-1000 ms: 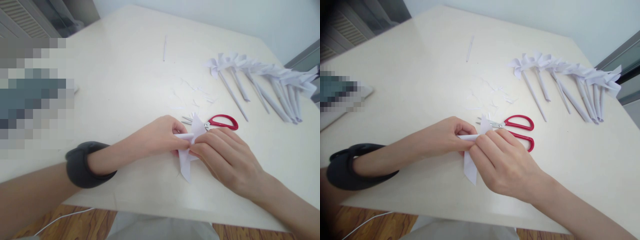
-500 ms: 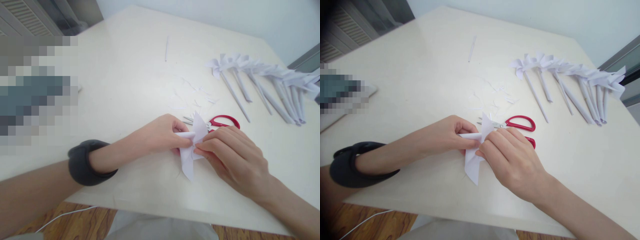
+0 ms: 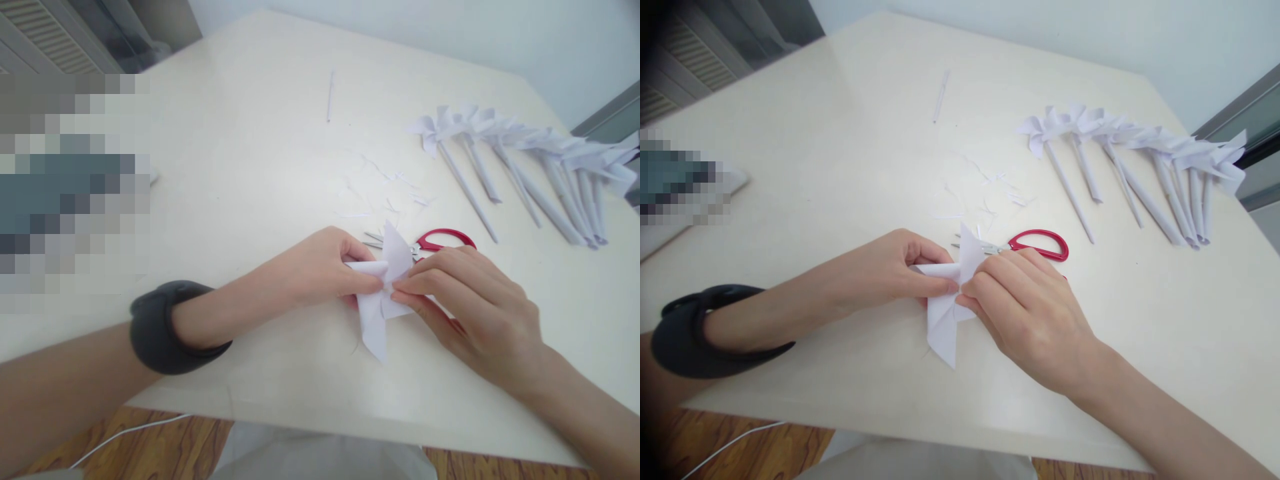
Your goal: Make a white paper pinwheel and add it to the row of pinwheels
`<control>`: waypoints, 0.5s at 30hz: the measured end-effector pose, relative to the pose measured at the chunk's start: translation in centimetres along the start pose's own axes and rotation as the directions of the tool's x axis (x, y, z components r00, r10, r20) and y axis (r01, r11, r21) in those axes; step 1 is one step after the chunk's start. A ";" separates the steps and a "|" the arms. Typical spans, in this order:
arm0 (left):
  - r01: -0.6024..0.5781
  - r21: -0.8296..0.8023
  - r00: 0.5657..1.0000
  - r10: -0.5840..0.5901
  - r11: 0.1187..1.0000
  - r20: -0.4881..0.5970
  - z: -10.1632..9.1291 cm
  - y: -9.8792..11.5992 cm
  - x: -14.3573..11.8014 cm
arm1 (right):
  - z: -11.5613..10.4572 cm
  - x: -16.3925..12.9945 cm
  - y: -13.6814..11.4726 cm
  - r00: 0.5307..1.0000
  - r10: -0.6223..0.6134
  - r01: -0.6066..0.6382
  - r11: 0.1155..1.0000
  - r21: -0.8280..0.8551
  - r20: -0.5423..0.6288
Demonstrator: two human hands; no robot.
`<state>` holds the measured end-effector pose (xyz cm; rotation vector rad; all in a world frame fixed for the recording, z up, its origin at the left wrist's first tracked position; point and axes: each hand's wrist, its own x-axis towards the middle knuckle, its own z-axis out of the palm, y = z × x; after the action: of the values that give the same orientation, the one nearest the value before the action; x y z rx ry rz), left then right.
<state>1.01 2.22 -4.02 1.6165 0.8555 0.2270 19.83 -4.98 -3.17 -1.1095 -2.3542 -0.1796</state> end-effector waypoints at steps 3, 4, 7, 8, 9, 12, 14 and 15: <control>-0.006 0.012 1.000 0.006 1.000 0.000 0.0 0.0 0.0 | 0.0 -0.1 0.1 0.999 -0.039 0.040 0.998 -0.038 0.013; -0.008 0.016 1.000 0.008 1.000 0.002 0.0 0.0 0.0 | 0.0 -0.1 0.1 0.998 -0.054 0.055 0.997 -0.052 0.021; -0.014 0.026 1.000 0.014 1.000 0.014 0.0 0.0 0.0 | 0.0 0.0 0.0 0.994 -0.095 0.098 0.991 -0.095 0.045; -0.016 0.031 1.000 0.015 0.999 0.021 0.0 -0.1 0.0 | 0.0 0.1 -0.1 0.993 -0.104 0.109 0.988 -0.107 0.051; -0.018 0.036 0.999 0.017 0.999 0.028 -0.1 -0.1 0.0 | 0.0 0.1 -0.2 0.992 -0.109 0.116 0.986 -0.116 0.061; -0.024 0.050 0.999 0.022 0.998 0.040 -0.2 -0.2 0.1 | -0.1 0.2 -0.5 0.990 -0.107 0.117 0.987 -0.109 0.095; -0.029 0.055 0.999 0.027 0.998 0.043 -0.2 -0.3 0.1 | -0.1 0.2 -0.7 0.989 -0.100 0.111 0.989 -0.098 0.109; -0.032 0.058 0.999 0.030 0.998 0.045 -0.2 -0.3 0.1 | -0.1 0.2 -0.8 0.989 -0.099 0.110 0.989 -0.098 0.112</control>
<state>0.86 2.42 -4.30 1.6846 0.8107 0.1888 19.14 -5.37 -2.92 -1.0676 -2.5258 -0.2897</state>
